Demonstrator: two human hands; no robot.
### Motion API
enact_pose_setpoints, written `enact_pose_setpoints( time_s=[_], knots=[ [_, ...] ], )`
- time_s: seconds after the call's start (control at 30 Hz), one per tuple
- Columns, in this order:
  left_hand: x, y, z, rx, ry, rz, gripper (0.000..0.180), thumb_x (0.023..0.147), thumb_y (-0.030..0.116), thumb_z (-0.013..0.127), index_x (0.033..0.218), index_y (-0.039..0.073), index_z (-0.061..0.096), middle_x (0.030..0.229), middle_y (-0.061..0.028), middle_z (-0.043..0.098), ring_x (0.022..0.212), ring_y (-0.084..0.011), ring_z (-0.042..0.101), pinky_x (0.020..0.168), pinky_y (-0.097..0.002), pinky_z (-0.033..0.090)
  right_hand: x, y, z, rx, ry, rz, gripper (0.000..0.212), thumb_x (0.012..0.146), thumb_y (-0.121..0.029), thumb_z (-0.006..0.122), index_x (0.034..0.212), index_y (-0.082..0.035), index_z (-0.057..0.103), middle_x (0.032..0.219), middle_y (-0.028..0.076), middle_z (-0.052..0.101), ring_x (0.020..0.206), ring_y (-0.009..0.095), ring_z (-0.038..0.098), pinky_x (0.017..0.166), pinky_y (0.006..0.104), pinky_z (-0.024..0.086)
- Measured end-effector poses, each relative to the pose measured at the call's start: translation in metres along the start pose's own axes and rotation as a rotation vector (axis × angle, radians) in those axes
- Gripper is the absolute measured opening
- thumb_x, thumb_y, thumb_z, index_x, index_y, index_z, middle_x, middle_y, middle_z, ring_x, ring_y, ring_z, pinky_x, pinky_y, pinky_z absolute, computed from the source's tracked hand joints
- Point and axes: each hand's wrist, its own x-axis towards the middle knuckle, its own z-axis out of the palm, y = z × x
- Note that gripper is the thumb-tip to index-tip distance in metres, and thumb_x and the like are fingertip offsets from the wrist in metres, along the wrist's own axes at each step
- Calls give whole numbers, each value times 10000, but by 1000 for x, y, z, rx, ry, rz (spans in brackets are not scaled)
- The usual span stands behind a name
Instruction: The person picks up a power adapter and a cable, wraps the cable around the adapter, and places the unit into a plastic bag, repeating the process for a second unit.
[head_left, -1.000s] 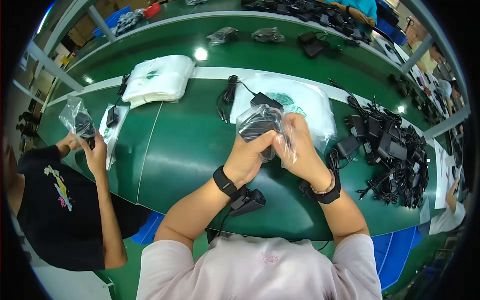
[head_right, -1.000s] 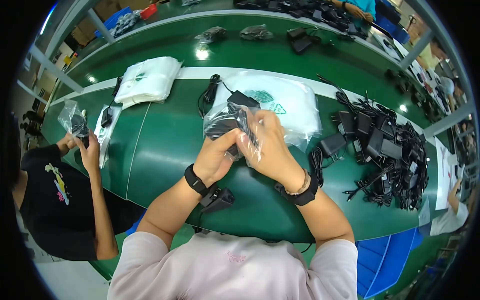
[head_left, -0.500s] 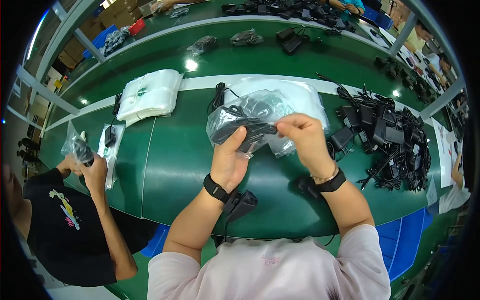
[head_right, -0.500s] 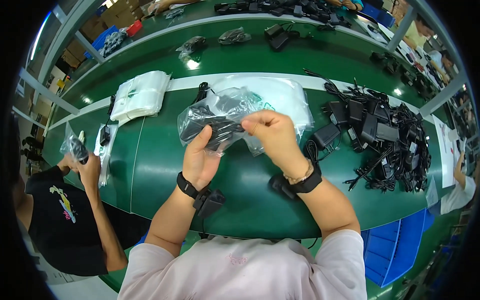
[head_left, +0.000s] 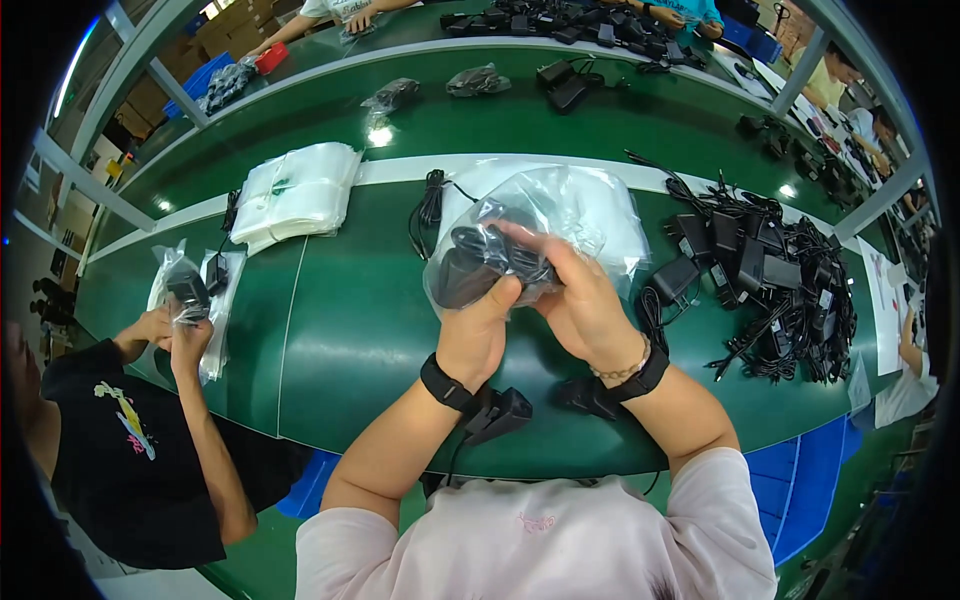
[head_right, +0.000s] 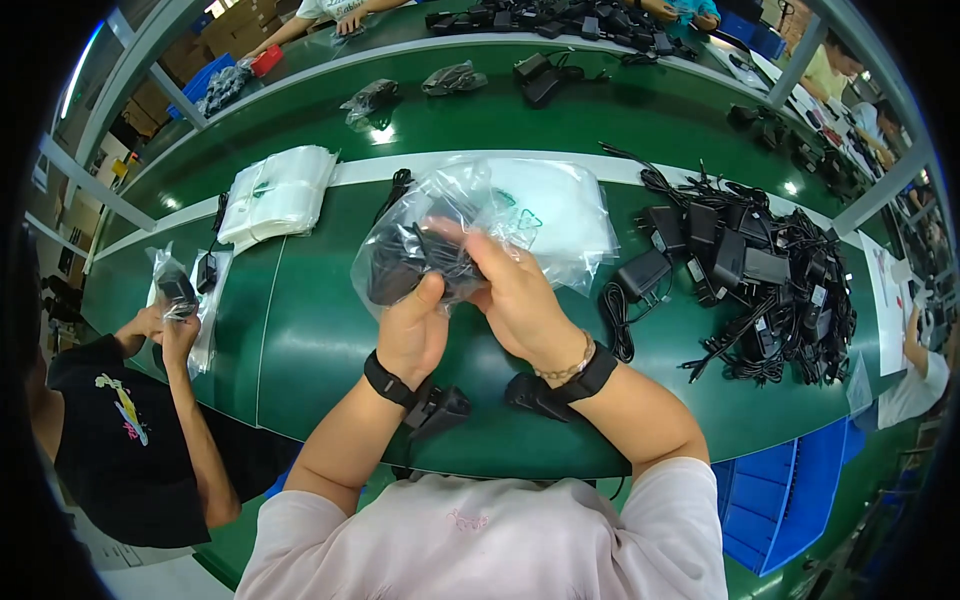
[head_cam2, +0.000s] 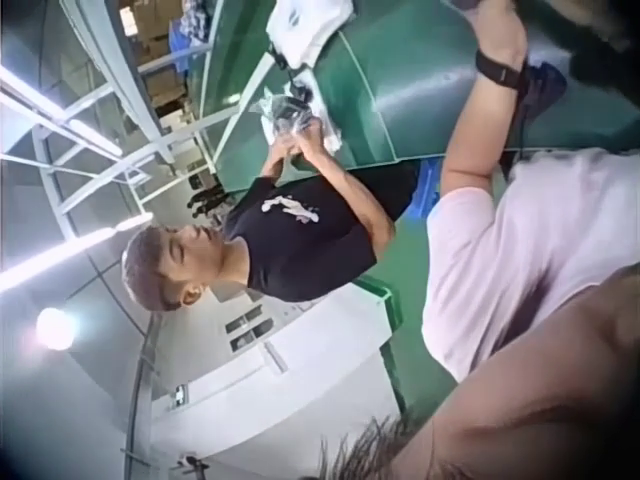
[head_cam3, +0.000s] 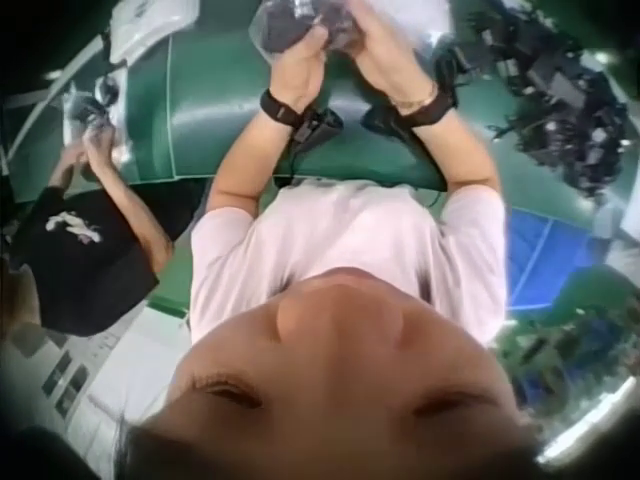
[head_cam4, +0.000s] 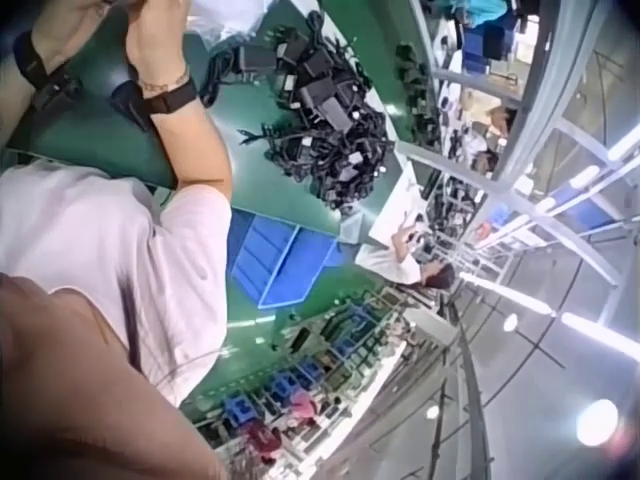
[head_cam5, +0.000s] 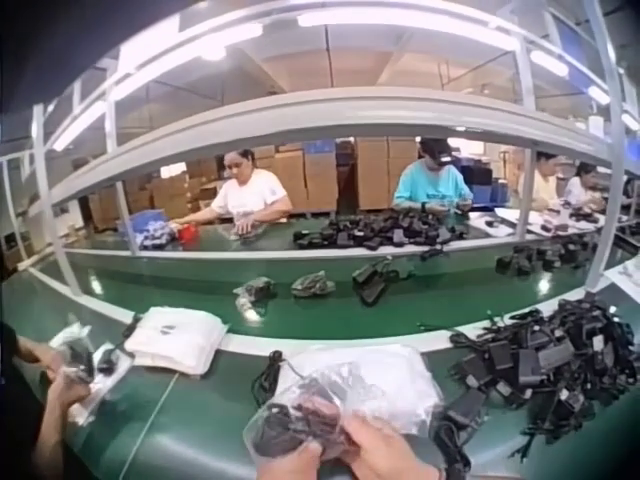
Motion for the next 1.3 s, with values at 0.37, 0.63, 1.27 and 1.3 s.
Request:
enact_pose_setpoints(
  time_s=[0.37, 0.63, 1.27, 1.3],
  knots=[
    [10, 21, 12, 518, 0, -94, 369, 780, 78, 658, 1132, 22, 562, 961, -36, 607, 968, -152, 543, 832, -271, 428, -8, -8, -27, -1073, 209, -654, 182, 873, -92, 555, 982, 42, 612, 841, 48, 634, 758, 126, 581, 706, 238, 449],
    [-1, 11, 4, 857, 91, 302, 101, 802, 54, 599, 768, -29, 645, 790, -70, 619, 800, -151, 555, 722, -256, 429, 1, -11, -20, -360, 176, -101, 210, 884, -124, 533, 983, 43, 611, 881, 67, 633, 783, 142, 590, 726, 261, 462],
    [6, 16, 3, 374, 161, -180, 164, 880, 120, 538, 1006, 16, 558, 817, -6, 566, 719, -51, 489, 622, -201, 401, -22, -17, -30, -829, -79, -304, 311, 882, -218, 538, 985, 67, 606, 1202, 153, 527, 1029, 193, 545, 881, 310, 428],
    [5, 12, -3, 461, 125, -111, 152, 885, 128, 532, 982, 14, 560, 810, -4, 563, 710, -49, 486, 612, -202, 402, -24, -16, -28, -720, -74, -249, 325, 878, -226, 546, 1015, 64, 597, 1204, 152, 526, 1038, 201, 542, 885, 317, 431]
  ],
)
